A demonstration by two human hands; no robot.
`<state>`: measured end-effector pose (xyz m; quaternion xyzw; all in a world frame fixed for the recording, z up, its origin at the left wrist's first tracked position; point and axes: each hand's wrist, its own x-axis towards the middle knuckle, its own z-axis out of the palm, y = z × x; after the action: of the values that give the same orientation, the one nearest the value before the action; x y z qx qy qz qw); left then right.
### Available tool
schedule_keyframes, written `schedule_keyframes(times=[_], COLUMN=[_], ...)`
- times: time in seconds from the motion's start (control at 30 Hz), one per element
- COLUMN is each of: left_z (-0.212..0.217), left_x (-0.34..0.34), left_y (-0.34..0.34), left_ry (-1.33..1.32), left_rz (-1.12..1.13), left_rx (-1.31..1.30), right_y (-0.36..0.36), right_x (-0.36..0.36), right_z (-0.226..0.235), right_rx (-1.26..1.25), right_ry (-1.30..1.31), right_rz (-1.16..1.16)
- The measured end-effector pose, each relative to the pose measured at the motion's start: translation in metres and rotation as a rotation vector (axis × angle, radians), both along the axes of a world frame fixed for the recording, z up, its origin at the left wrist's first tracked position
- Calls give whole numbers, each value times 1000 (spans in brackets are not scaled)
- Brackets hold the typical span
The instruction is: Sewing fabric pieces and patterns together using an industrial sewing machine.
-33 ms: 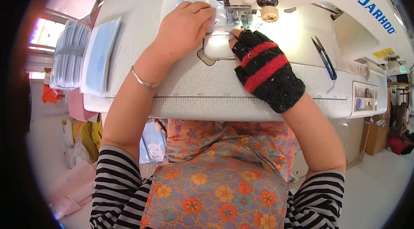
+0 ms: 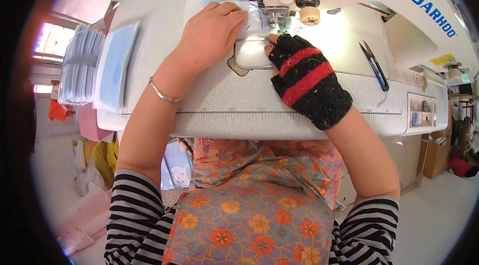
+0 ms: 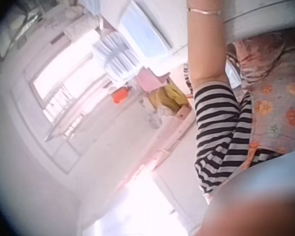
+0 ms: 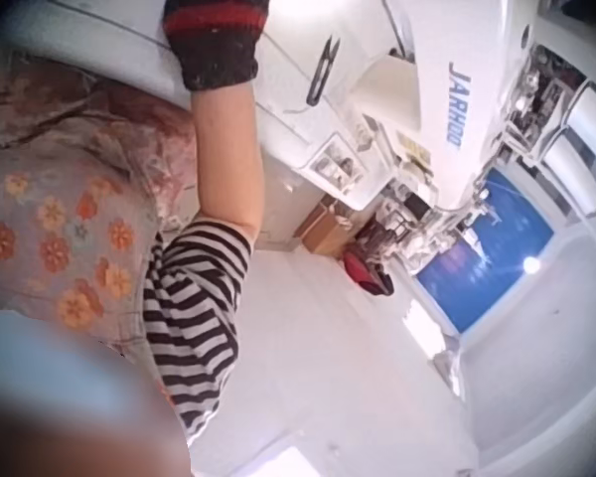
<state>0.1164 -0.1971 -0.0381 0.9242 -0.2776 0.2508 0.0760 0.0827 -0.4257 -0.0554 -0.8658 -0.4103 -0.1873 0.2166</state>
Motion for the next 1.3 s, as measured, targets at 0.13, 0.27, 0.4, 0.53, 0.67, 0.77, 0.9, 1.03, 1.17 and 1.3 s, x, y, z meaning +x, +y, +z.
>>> schedule_keyframes(times=[0.13, 0.27, 0.4, 0.53, 0.67, 0.77, 0.9, 1.03, 1.17, 1.3], left_z=[17, 22, -12, -16, -14, -13, 4, 24, 5, 15], left_x=[-16, -23, -20, -51, -53, -53, -35, 8, 59, 142], left_y=[-7, -6, 0, -27, -27, -23, -5, 58, 121, 187], left_ry=[254, 270, 57, 162, 148, 175, 283, 207, 270, 550], left_rz=[62, -141, -255, -42, -17, -23, -86, 369, 834, 677], left_rx=[145, 90, -59, -10, -26, -30, -41, -104, -2, -330], right_y=[-9, -2, -5, -10, -11, -8, -5, -8, -8, -6], right_x=[6, 1, 1, -8, -8, -7, -2, -3, -4, -5], right_z=[-5, 3, -1, 1, -1, -4, -5, -5, -4, 5], right_rx=[126, 79, 21, -2, -84, -81, -39, -1, -17, -26], right_ry=[90, 35, 25, 87, -13, -42, -75, -8, 14, 62], right_rz=[-107, 35, 40, 24, 37, 44, 60, 26, -23, -11])
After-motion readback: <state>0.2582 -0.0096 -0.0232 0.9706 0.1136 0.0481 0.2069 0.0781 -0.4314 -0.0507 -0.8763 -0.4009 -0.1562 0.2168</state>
